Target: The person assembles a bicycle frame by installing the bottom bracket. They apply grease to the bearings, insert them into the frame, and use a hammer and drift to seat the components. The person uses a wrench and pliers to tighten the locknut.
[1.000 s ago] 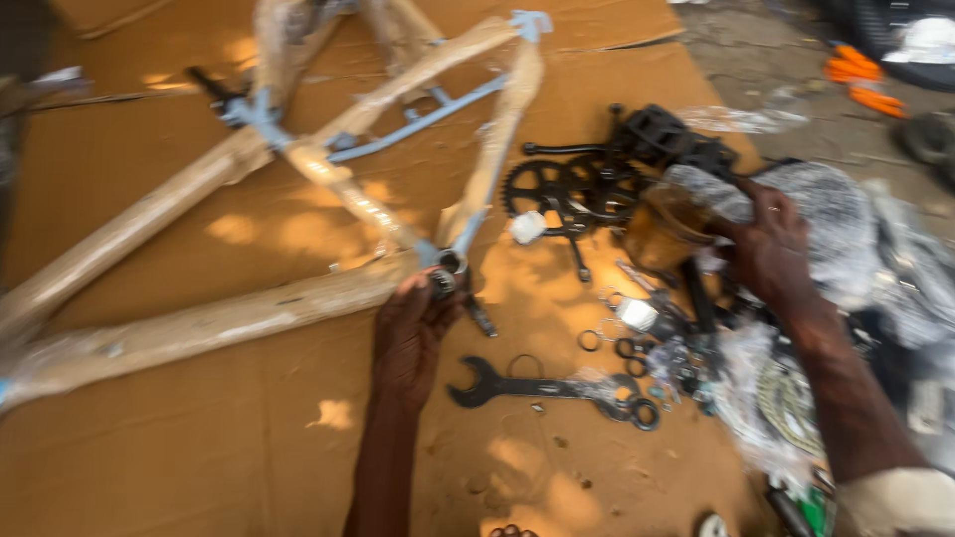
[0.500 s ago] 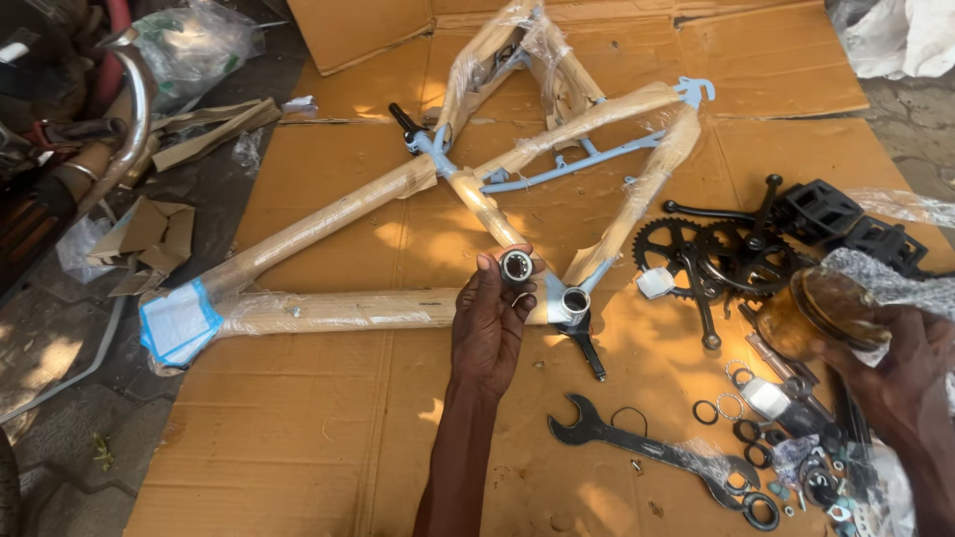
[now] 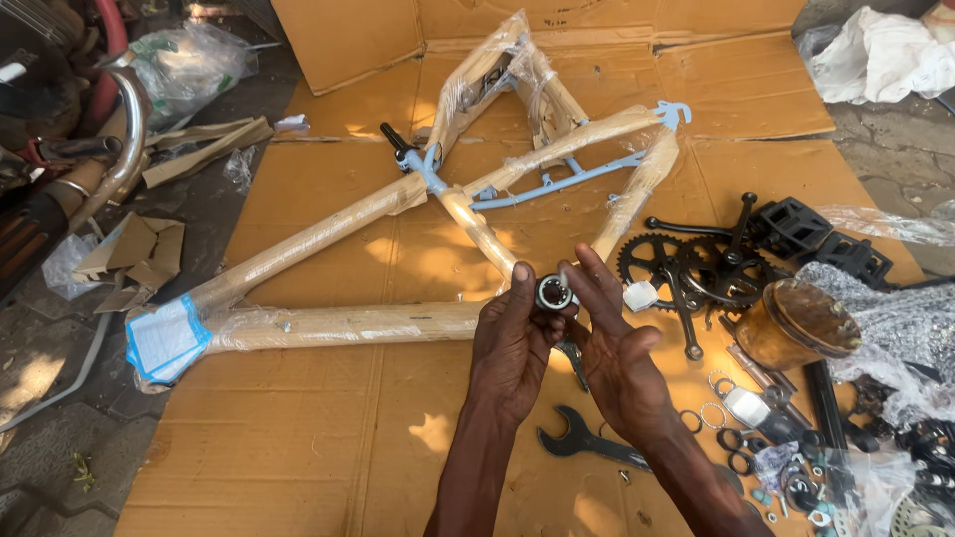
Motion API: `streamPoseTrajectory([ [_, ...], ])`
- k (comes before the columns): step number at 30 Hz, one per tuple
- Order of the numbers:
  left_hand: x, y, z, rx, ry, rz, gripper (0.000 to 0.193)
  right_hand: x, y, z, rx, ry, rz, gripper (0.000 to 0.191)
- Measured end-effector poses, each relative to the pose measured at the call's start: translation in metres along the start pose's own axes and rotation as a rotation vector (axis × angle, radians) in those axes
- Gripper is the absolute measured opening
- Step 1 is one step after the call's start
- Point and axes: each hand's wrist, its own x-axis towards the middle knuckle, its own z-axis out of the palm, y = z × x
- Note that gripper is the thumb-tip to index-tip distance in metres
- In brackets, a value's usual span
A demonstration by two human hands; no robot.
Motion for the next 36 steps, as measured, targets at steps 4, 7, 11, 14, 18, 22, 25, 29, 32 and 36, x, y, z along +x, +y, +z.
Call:
streamPoseTrajectory([
  [4, 0.0, 0.001, 0.004, 0.02, 0.024, 0.042, 0.043, -0.005, -0.002, -0.002, -0.393, 0.016, -0.037, 0.095],
  [7, 0.001, 0.004, 0.001, 0.088, 0.087, 0.055, 0.043, -0.01, -0.012, -0.01, -0.692, 0.088, -0.1, 0.087],
  [11, -0.002, 0.006, -0.002, 0.092, 0.06, 0.032, 0.042, -0.01, -0.024, -0.018, -0.813, 0.129, -0.16, 0.078],
  [14, -0.003, 0.006, -0.001, 0.115, 0.016, 0.045, 0.044, -0.003, -0.024, -0.015, -0.913, 0.065, -0.204, 0.075],
  [18, -0.006, 0.005, 0.0, 0.121, -0.028, 0.097, 0.042, -0.003, -0.014, -0.004, -0.788, 0.076, -0.115, 0.071],
  [22, -0.01, 0.003, -0.001, 0.008, -0.095, 0.091, 0.037, -0.013, -0.01, 0.0, 0.037, 0.064, 0.048, 0.075],
  [25, -0.009, -0.002, 0.002, -0.054, -0.125, 0.116, 0.033, -0.014, -0.011, -0.002, -0.014, 0.075, 0.018, 0.076],
  [29, -0.006, -0.009, 0.004, -0.082, -0.126, 0.155, 0.034, -0.012, -0.012, -0.001, -0.783, 0.081, -0.135, 0.066],
  [32, -0.008, -0.011, -0.001, -0.044, -0.111, 0.179, 0.033, -0.014, -0.018, -0.003, -0.921, 0.079, -0.119, 0.065],
  [36, -0.011, -0.018, -0.004, -0.004, -0.14, 0.171, 0.035, -0.017, -0.033, -0.016, -0.965, 0.091, -0.128, 0.057],
])
